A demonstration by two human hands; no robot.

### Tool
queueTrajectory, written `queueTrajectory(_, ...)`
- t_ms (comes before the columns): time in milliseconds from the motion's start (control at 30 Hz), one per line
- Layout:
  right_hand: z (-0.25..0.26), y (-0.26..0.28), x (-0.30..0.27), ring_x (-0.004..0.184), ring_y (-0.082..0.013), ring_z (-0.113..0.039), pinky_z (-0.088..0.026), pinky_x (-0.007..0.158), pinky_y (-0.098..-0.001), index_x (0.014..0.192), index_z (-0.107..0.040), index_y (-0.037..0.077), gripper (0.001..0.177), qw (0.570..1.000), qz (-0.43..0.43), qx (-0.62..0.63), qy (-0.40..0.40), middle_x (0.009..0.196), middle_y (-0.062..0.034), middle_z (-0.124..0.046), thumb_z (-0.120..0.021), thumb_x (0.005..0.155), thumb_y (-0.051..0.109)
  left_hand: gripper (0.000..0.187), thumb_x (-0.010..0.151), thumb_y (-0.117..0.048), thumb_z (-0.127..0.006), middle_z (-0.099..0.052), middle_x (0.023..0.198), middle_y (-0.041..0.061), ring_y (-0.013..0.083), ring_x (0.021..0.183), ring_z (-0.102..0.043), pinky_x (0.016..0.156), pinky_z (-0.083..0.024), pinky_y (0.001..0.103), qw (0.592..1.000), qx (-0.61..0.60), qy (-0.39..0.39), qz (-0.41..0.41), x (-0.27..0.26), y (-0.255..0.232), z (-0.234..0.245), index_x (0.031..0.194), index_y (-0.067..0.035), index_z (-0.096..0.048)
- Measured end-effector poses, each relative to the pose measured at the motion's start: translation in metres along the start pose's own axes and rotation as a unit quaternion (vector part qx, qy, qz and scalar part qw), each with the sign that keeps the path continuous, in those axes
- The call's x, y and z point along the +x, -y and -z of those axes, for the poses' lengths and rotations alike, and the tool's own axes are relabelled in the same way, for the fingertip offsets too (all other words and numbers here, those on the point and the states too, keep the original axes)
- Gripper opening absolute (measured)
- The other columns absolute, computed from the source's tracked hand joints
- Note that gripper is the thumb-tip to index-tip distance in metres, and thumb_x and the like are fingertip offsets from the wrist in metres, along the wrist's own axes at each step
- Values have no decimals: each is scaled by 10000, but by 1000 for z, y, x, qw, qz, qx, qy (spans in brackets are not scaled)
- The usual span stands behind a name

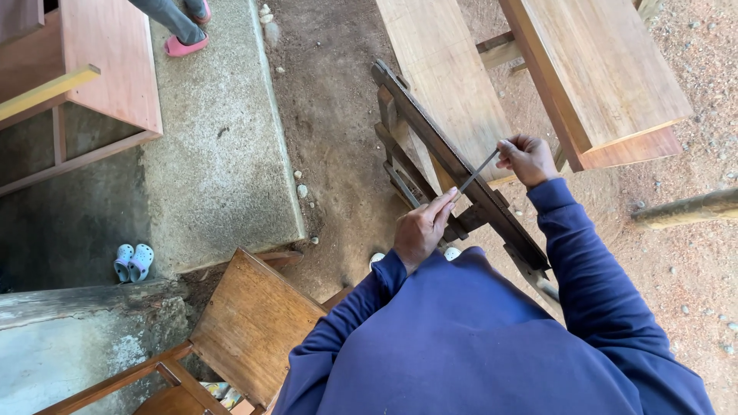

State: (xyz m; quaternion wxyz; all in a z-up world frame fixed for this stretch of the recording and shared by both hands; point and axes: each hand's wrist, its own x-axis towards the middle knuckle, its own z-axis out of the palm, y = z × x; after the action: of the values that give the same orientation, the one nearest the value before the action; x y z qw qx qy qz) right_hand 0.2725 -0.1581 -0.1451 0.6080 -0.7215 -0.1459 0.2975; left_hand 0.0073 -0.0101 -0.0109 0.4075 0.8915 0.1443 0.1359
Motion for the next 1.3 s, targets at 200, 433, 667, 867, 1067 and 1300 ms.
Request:
queueTrajectory(200,-11,11,-9,672,-105,-675,-500,595,-226,1001,-687,27,212,999,5,18,-27,790,-41,-695,-676,1059,231,323,1050,-240,-620,-769,1115,114,260,966,-774,789,-611,337,996,-36,-54,-61,-5,7,-4,1349,-129,-670)
queueTrajectory(433,-35,2,-35,643,-87,-628,-527,594,-240,1016,-684,14,177,998,25,45,-19,758,-36,-682,-685,1008,191,308,1036,-201,-628,-755,1161,144,276,1023,-768,830,-616,330,997,-68,-23,-33,-22,-3,23,1323,-97,-675)
queueTrajectory(667,-42,-4,-38,667,-46,-596,-479,585,-216,975,-739,18,203,999,13,28,-17,785,5,-718,-763,925,213,306,1006,-184,-640,-753,1177,158,298,1064,-751,836,-609,341,998,-44,-39,-13,-38,-9,21,1289,-78,-694)
queueTrajectory(867,-44,-9,-32,627,-41,-568,-450,552,-232,924,-773,17,203,999,-22,50,-4,734,20,-685,-800,908,217,330,992,-152,-621,-742,1187,174,306,1070,-750,853,-605,358,997,-71,-8,2,-35,-16,22,1304,-54,-664)
queueTrajectory(1067,-45,-17,-27,609,-41,-572,-452,535,-234,866,-780,-2,237,999,-5,30,-38,706,16,-679,-847,878,225,344,991,-143,-597,-734,1199,190,326,1092,-729,857,-603,372,998,-52,24,-15,-27,-9,26,1321,-59,-649)
queueTrajectory(1300,-9,-13,15,558,-83,-642,-465,498,-235,881,-771,14,244,991,-19,36,-130,683,-40,-705,-826,887,251,357,1030,-157,-571,-715,1227,208,342,1107,-717,891,-588,398,994,-60,29,-84,22,-5,-6,1362,-30,-608)
